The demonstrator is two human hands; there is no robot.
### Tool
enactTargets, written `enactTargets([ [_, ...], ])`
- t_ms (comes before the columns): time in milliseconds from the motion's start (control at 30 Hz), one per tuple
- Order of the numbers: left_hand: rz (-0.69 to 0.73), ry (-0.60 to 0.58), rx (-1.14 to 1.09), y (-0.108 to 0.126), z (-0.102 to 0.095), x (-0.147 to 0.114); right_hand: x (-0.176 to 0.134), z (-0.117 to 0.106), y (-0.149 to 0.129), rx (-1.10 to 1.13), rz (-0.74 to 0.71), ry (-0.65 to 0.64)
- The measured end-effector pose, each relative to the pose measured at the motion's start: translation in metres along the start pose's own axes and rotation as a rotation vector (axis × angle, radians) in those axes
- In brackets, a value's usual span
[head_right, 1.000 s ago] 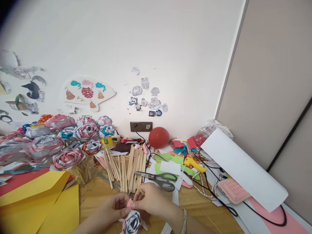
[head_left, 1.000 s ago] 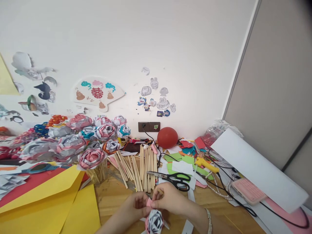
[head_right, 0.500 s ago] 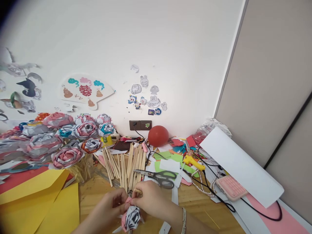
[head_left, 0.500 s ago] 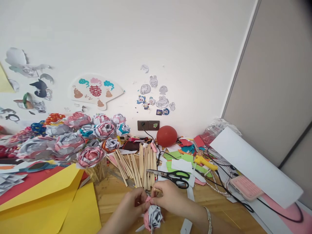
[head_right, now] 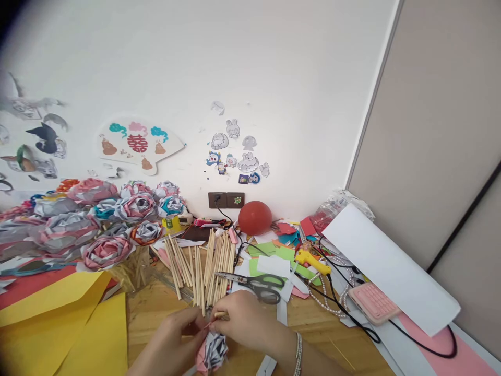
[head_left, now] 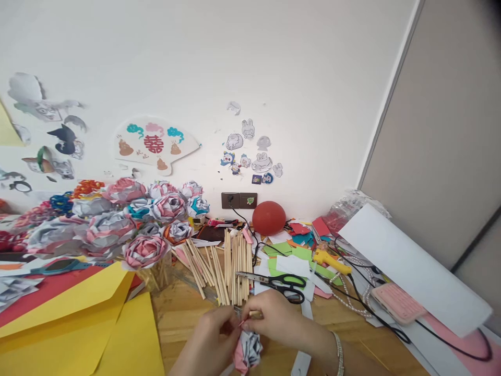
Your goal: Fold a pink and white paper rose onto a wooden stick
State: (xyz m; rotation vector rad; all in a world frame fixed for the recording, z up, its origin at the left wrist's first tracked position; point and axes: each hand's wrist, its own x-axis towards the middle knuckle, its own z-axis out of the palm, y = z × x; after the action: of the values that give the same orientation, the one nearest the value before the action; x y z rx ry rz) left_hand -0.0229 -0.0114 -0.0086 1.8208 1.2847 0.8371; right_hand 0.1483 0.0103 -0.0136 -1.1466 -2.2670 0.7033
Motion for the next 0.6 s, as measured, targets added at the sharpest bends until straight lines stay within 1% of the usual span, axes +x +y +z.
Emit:
enactTargets([
  [33,-0.052,-0.018,-0.107,0.001,-0.003,0.001,0.000,0.000,-0.001,0.002,-0.018,0.015],
  [100,-0.109,-0.138,-0.378,0.001,-0.009,0.003,0.000,-0.001,-0.004,0.023,-0.067,0.077],
  [167,-0.244,-0.128,-0.568,0.000,-0.014,0.006,-0.001,0.000,-0.007,0.057,-0.104,0.155],
  [200,-0.257,-0.195,-0.605,-0.001,-0.016,0.008,-0.001,0.000,-0.008,0.071,-0.119,0.183],
  [300,-0.226,-0.273,-0.637,-0.005,-0.014,0.012,-0.002,0.002,-0.009,0.069,-0.168,0.216],
  [400,-0.202,-0.277,-0.657,-0.008,-0.009,0.013,-0.002,0.003,-0.006,0.019,-0.211,0.221],
  [500,-0.192,-0.286,-0.690,-0.010,-0.005,0.012,-0.001,0.000,-0.003,-0.050,-0.276,0.181],
  [600,-0.182,-0.301,-0.701,-0.012,-0.004,0.012,-0.001,-0.003,-0.001,-0.149,-0.377,0.136],
])
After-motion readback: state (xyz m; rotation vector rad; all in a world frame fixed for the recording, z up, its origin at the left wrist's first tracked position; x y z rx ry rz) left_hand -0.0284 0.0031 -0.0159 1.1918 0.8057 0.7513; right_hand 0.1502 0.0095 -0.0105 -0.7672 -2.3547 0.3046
